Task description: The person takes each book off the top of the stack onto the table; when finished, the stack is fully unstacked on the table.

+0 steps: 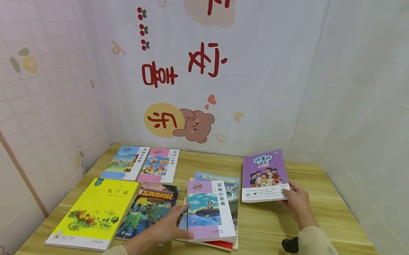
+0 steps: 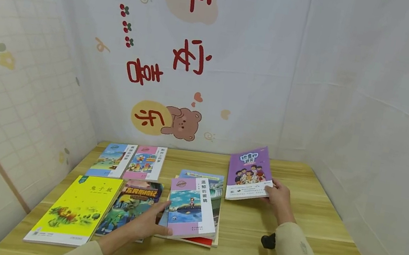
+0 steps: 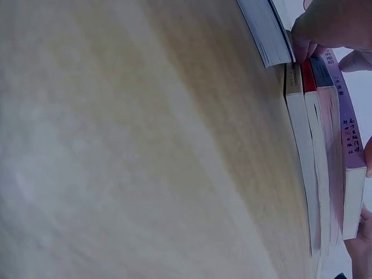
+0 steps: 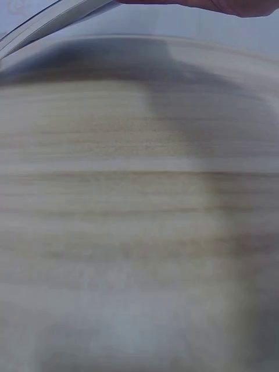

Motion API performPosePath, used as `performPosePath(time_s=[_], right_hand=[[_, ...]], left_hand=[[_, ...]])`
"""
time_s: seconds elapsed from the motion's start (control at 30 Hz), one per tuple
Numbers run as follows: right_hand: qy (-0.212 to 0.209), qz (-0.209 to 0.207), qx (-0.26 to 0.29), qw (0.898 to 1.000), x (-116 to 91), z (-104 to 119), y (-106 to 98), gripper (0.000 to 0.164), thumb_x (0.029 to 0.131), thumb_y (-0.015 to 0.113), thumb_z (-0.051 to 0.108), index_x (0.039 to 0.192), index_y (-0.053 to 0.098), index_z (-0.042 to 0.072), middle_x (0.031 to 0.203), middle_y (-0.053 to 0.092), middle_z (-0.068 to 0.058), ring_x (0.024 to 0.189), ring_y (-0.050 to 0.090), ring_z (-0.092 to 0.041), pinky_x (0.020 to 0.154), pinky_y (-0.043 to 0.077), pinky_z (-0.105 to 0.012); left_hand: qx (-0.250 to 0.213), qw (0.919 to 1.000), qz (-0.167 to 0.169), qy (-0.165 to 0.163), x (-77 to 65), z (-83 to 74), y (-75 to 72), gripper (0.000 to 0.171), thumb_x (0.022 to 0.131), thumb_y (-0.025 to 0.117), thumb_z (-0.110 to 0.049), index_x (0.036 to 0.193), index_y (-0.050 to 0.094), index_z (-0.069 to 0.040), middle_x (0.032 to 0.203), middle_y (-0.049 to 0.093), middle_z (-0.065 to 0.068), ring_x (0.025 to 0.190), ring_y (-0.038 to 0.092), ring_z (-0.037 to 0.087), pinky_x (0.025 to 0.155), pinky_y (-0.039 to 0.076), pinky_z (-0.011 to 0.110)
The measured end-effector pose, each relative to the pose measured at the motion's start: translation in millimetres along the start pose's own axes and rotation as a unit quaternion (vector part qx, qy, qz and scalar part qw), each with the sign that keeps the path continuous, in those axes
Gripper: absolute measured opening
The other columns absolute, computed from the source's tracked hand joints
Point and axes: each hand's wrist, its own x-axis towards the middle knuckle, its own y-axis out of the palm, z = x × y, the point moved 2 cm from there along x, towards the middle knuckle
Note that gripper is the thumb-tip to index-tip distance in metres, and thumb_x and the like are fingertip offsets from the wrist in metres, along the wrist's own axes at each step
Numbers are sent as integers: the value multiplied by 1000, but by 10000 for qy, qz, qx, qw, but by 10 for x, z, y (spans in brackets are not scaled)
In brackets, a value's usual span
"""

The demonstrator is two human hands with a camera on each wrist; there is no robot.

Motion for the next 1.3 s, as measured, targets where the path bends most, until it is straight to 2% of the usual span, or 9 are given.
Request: performPosePath(time_s=[0.3, 0.4, 0.47, 0.53, 0.63, 0.73, 1.03, 1.17, 1.3], right_hand=[[193, 149, -310, 9992, 224, -93, 90, 56, 104, 40, 6, 155, 20, -5, 128, 50, -31, 78, 64, -11, 86, 56, -42], [137, 51, -580, 9982, 270, -87, 109, 57, 104, 41, 9, 155, 19, -5, 136, 45, -34, 94, 66, -24, 92, 53, -44], [48, -9, -993, 9950, 291, -72, 104, 61, 105, 41, 13, 157, 13, -3, 149, 33, -34, 118, 57, -36, 103, 44, -49], [-9, -98, -1426, 9897, 288, -48, 97, 65, 105, 42, 17, 157, 7, -1, 156, 21, -31, 136, 37, -44, 110, 33, -54], [-108, -77, -1892, 9818, 250, -8, 112, 67, 106, 43, 21, 157, 5, -2, 159, 12, -30, 143, 18, -50, 114, 22, -57], [-217, 115, -1925, 9810, 175, 34, 205, 65, 106, 44, 21, 155, 12, -7, 157, 19, -32, 142, 21, -49, 114, 23, -56], [-303, 945, -882, 9912, -196, -56, 718, 56, 105, 49, 13, 151, 27, -9, 148, 35, -34, 132, 42, -47, 107, 39, -53], [-258, 1259, -743, 9889, -409, -152, 935, 54, 103, 52, 12, 149, 34, -9, 146, 39, -33, 130, 45, -45, 105, 42, -52], [-317, 1277, -850, 9877, -620, -214, 1076, 51, 99, 58, 12, 144, 44, -8, 141, 47, -31, 125, 52, -42, 99, 48, -50]], left_hand=[[31, 10000, 11, 53, -1, 19, -1, 100, 80, 85, -31, 157, 26, -6, 153, 29, 23, 137, 32, 46, 109, 28, 62], [25, 10000, 19, 72, 0, 6, 9, 100, 80, 85, -29, 157, 26, -5, 152, 29, 23, 137, 32, 46, 109, 29, 63], [27, 10000, 16, 49, 1, -2, 13, 99, 80, 84, -29, 157, 26, -6, 153, 29, 23, 138, 31, 46, 109, 29, 62], [25, 10000, 19, 39, 5, -9, 16, 99, 80, 84, -29, 157, 26, -6, 153, 28, 23, 138, 31, 46, 109, 28, 63], [-4, 10000, 43, -13, 7, -8, 22, 100, 81, 84, -30, 157, 25, -6, 154, 27, 23, 139, 30, 46, 109, 29, 62], [-35, 10000, 51, -27, -1, 6, 15, 101, 80, 85, -30, 157, 24, -6, 156, 24, 25, 139, 28, 47, 108, 30, 63], [-164, 9998, 59, 74, -26, -25, 4, 95, 81, 84, -25, 156, 29, -7, 152, 30, 23, 136, 32, 46, 108, 30, 63], [-55, 9998, 110, 127, -29, -22, 3, 98, 79, 86, -26, 156, 29, -6, 151, 29, 24, 135, 33, 46, 108, 29, 63], [129, 9997, 192, 84, -28, -18, 3, 105, 76, 88, -29, 157, 26, -5, 153, 24, 25, 137, 30, 46, 108, 28, 64]])
